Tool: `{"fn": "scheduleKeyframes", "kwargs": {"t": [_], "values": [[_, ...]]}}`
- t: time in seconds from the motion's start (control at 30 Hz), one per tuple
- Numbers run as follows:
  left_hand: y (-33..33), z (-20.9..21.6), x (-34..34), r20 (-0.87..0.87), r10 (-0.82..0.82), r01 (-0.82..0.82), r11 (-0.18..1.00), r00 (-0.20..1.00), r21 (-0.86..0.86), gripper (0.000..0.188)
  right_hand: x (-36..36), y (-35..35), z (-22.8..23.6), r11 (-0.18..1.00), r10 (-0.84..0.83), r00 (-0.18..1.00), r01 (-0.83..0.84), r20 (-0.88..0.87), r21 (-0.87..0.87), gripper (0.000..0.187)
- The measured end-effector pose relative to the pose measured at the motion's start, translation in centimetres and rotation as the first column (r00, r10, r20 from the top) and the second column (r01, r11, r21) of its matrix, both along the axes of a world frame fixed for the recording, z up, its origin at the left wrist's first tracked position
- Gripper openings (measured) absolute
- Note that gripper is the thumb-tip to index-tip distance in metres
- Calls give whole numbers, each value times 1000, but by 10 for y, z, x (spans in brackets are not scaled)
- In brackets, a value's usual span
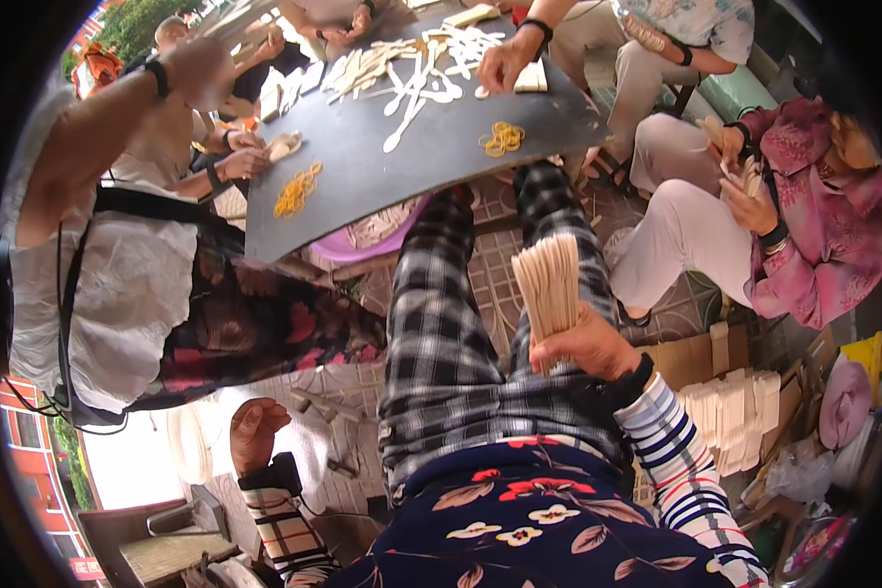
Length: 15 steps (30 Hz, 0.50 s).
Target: Bundling wooden spoons together using rubber bands while sitting at a communal table.
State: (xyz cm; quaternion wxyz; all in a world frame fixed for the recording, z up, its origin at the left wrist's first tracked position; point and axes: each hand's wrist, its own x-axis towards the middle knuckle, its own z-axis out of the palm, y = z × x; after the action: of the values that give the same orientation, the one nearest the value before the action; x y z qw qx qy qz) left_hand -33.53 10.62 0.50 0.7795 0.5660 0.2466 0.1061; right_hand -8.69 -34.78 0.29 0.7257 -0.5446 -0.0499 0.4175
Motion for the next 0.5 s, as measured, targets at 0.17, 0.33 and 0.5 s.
{"fn": "scheduleKeyframes", "kwargs": {"t": [0.17,0.33,0.5], "values": [[15,-68,-34,-510,130,-56,986,850,159,20,5,-8,-5,996,-20,999,23,34,-83,32],[64,-131,-113,-580,333,-405,914,744,6,21,4,-4,-12,993,-11,999,15,35,-114,30],[101,-51,-133,-350,350,-381,924,869,-21,21,4,-12,-9,989,-12,999,17,37,-150,26]]}}
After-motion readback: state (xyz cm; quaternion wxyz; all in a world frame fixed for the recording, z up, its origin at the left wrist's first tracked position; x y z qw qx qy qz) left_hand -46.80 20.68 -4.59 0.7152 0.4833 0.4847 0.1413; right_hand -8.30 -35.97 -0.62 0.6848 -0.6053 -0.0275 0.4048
